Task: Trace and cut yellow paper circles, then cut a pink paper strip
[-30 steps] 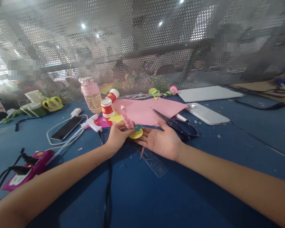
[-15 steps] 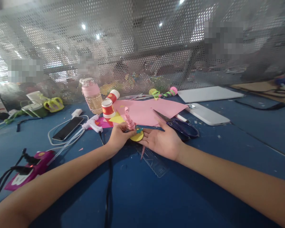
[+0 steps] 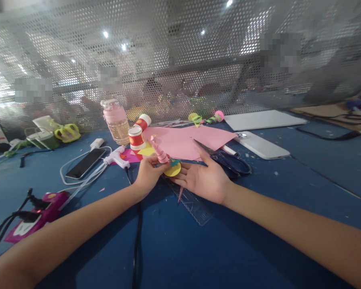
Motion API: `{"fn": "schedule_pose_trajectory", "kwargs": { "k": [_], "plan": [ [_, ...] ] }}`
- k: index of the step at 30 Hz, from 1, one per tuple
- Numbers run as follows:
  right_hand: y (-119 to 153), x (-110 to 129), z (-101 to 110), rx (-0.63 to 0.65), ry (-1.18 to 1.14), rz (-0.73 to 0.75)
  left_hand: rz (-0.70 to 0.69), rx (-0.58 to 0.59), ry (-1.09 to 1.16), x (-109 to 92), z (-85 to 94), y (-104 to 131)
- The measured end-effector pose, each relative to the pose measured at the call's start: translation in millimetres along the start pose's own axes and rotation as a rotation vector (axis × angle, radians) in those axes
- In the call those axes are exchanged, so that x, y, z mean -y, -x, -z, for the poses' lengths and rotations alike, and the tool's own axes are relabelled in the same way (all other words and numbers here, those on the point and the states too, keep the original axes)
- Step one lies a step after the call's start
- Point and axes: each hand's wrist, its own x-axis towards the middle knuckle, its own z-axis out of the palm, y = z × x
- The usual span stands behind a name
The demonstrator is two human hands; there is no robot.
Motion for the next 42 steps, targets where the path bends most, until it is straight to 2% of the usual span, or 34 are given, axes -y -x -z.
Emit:
{"fn": "schedule_pose_trajectory", "kwargs": {
  "k": [8, 18, 26, 32, 42],
  "plan": [
    [-0.4, -0.5, 1.3, 0.013, -0.015, 0.009, 0.021, 0.040, -0.009, -0.2, -1.4, 0.4],
    [-2.3, 1.5, 0.7, -0.043, 0.000, 0.018, 0.082, -0.047, -0.013, -1.8, -1.5, 1.1],
    [-0.6, 1.0, -1.8, -0.057, -0.023, 0.020, 0.095, 0.001, -0.057, -1.3, -1.0, 0.7],
    [-2.0, 0.7, 3.6, 0.004, -0.003, 0.023, 0.037, -0.014, 0.012, -0.7, -0.4, 0.6],
    [-2.6, -0.1, 2.4, -0.022, 0.008, -0.002, -0.012, 0.011, -0.039, 2.2, 0.2, 0.7]
  ]
}}
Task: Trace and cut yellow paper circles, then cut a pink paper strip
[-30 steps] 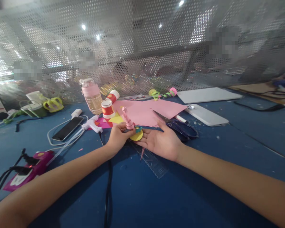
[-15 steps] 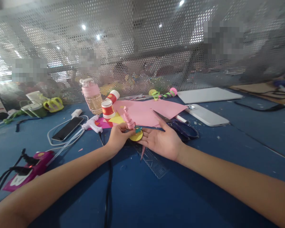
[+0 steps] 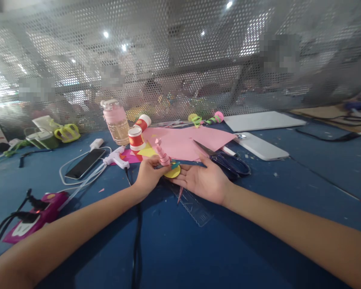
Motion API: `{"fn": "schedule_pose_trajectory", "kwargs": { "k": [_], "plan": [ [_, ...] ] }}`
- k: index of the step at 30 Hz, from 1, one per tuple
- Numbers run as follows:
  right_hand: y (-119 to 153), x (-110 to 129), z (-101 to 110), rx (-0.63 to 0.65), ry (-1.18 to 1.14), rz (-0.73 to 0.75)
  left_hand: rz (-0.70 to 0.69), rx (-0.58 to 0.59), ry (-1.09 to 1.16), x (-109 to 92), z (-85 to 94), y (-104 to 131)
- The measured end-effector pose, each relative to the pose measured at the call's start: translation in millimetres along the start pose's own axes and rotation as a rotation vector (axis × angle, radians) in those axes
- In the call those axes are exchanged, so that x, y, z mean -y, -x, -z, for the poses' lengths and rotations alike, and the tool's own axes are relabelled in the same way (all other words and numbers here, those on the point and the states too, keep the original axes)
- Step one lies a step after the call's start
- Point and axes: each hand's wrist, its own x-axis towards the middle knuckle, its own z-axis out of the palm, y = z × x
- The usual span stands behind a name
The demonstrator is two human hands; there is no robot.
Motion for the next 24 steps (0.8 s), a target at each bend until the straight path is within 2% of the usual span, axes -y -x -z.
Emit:
{"fn": "schedule_pose_trajectory", "kwargs": {
  "k": [8, 14, 18, 24],
  "plan": [
    [0.9, -0.3, -2.0, -0.032, -0.006, 0.002, 0.040, 0.001, -0.017, 0.9, 0.5, -0.3],
    [-1.0, 1.4, 4.5, -0.001, 0.035, -0.021, -0.036, -0.040, -0.005, -0.1, 1.0, -0.2],
    [-0.7, 1.0, 5.9, 0.035, 0.029, -0.018, -0.033, -0.019, -0.046, 0.2, -0.3, 0.1],
    [0.2, -0.4, 1.1, -0.021, -0.014, -0.016, 0.004, 0.032, -0.066, 0.0, -1.1, 1.3]
  ]
}}
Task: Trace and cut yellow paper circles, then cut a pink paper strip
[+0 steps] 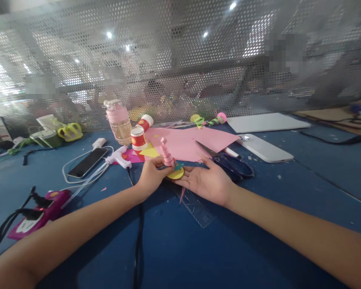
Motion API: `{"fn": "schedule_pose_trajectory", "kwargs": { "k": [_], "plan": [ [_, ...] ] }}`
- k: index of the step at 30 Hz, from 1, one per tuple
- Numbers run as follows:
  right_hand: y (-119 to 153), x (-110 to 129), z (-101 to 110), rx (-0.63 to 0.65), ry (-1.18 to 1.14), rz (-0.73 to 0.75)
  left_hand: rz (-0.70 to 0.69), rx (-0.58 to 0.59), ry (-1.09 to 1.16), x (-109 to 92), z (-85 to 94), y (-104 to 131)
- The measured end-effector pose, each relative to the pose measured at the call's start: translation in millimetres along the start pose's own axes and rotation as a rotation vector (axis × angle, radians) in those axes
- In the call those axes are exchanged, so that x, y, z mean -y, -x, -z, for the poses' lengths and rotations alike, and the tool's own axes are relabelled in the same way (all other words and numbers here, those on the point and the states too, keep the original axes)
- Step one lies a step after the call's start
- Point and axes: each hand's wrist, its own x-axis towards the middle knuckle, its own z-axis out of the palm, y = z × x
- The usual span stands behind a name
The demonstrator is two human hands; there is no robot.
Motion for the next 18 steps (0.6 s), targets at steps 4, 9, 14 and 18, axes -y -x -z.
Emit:
{"fn": "schedule_pose_trajectory", "kwargs": {
  "k": [4, 9, 14, 18],
  "plan": [
    [-0.1, 0.1, 0.3, -0.006, -0.025, -0.003, 0.045, 0.008, 0.000, -1.5, 0.0, 0.2],
    [0.3, 0.3, 1.9, 0.006, -0.030, -0.010, 0.099, 0.009, 0.002, -4.3, -0.4, 0.3],
    [0.6, 0.5, 2.8, 0.040, 0.007, 0.001, -0.001, 0.001, 0.076, -3.6, -0.2, 0.4],
    [-0.3, 0.7, 5.9, 0.077, 0.075, 0.000, 0.017, 0.005, 0.074, -1.7, -0.3, 0.3]
  ]
}}
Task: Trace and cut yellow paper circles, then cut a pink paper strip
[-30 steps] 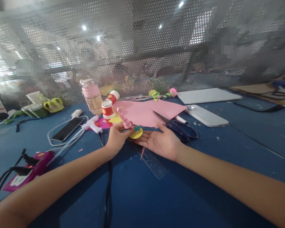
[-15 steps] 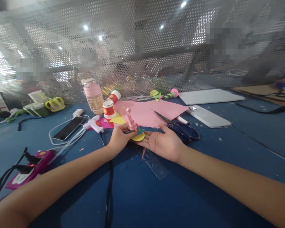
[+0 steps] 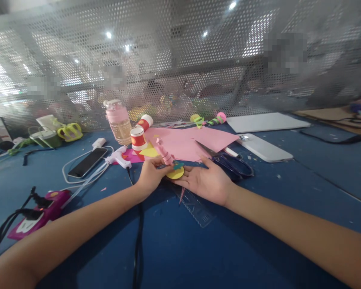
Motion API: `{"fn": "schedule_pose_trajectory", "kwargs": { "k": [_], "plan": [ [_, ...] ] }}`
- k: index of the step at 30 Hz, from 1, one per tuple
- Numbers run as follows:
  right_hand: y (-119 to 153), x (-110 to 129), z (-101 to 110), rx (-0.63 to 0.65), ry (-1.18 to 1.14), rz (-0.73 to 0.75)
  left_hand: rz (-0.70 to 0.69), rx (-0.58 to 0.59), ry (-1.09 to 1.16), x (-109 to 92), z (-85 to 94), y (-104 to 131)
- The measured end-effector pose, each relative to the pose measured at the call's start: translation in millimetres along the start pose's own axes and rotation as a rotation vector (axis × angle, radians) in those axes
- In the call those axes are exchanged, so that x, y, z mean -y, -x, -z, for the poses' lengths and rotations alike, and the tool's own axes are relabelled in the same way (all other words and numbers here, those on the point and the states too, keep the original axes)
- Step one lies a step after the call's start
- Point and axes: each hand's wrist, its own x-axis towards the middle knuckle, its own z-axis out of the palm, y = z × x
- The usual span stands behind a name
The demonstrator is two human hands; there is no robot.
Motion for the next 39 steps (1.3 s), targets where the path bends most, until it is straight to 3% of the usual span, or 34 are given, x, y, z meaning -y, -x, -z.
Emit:
{"fn": "schedule_pose_trajectory", "kwargs": {
  "k": [10, 15, 19, 34, 39],
  "plan": [
    [0.7, -0.3, -1.2, -0.022, -0.029, -0.015, 0.108, 0.024, -0.004, -1.9, -0.3, 0.0],
    [0.3, -0.1, 1.3, 0.005, 0.014, -0.003, 0.058, 0.034, 0.010, -0.1, 0.7, 0.4],
    [0.4, 0.4, 1.0, 0.014, 0.010, -0.005, -0.009, -0.027, 0.073, -0.8, -0.1, 0.6],
    [1.7, -0.5, -8.9, -0.079, -0.045, -0.005, 0.044, 0.025, 0.020, -0.1, -0.2, 0.1],
    [0.7, 3.8, -9.4, -0.135, -0.070, 0.105, 0.042, -0.019, 0.052, -1.4, -0.1, -1.9]
  ]
}}
